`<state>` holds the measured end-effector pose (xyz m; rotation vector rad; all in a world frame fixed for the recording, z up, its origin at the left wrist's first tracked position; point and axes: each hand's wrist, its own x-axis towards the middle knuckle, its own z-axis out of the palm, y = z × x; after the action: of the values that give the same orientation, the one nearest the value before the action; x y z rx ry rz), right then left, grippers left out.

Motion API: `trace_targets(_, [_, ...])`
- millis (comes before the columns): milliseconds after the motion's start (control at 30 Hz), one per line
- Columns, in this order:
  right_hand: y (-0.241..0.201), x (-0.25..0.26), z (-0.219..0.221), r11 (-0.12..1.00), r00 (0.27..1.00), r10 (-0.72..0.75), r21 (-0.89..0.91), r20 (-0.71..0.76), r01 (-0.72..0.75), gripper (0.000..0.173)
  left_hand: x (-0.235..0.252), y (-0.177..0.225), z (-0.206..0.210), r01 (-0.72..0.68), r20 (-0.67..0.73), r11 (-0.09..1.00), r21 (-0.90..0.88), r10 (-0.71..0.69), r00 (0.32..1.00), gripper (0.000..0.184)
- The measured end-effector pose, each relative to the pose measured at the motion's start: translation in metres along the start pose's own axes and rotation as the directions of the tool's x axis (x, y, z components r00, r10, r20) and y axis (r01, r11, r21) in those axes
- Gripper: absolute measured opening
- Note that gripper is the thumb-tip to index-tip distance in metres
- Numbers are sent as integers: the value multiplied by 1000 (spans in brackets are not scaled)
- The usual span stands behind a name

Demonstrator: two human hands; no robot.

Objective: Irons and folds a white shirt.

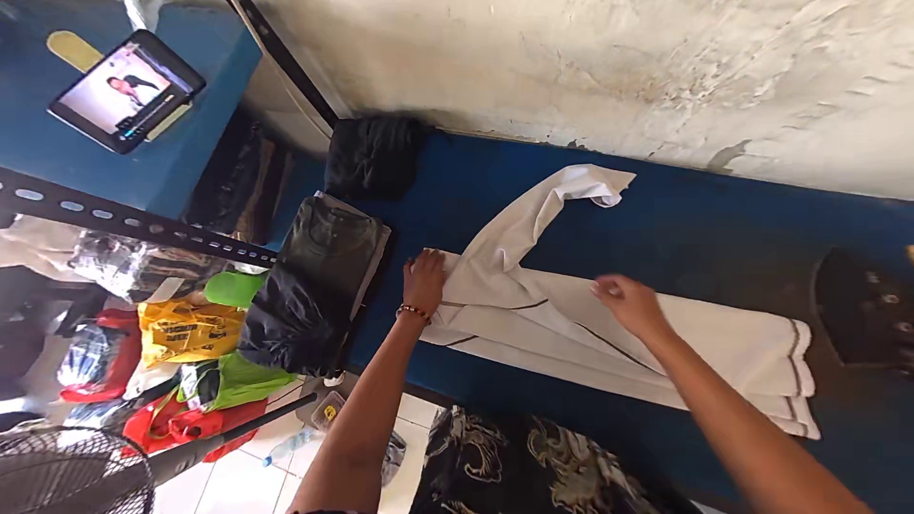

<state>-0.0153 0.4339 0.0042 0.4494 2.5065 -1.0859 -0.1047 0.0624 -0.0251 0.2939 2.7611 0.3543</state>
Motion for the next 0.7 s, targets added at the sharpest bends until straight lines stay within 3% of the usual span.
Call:
trace_targets(67, [-37,47,32,969,994,105,225,-18,-98,50,7,-9,9,103,73,992,73,-108,991,55])
trace_targets(167, [-86,103,73,843,958,286,475,1,-253,59,8,-16,15,131,81,989,72,-137,987,58])
trace_targets(233, [-111,105,96,786,973,226,580,50,-213,44,6,-17,15,125,75,989,84,-131,989,57])
trace_targets(267, [-119,90,106,792,991,112,596,71,-132,37,4,-18,15,114,69,989,92,-121,990,57])
trace_targets(333, [-117,35,124,877,958,-253,450,137,167,31,3,-18,14,75,51,992,98,-80,995,56])
trace_targets(367, [-110,1,130,897,883,-401,298,243,326,29,4,-17,12,57,47,995,88,-61,997,55])
trace_targets(433, [-95,-65,128,876,728,-446,86,520,475,34,3,-16,6,28,47,997,75,-32,998,55])
trace_targets(467, [-85,-88,120,875,694,-402,27,597,484,45,4,-13,1,30,65,996,87,-36,997,56])
trace_targets(500, [-72,-101,108,890,710,-364,-1,603,456,52,4,-9,-4,34,67,994,106,-41,997,56])
trace_targets(567, [-44,-106,68,946,863,-285,-22,417,323,48,6,14,-15,45,7,991,127,-46,999,53])
trace_targets(633, [-14,-87,28,989,983,-142,-34,118,147,39,6,60,-19,-21,-129,997,79,31,991,50])
trace_targets(700, [19,-63,-2,997,981,-59,-65,-187,48,34,0,125,-4,-193,-162,981,28,195,967,48])
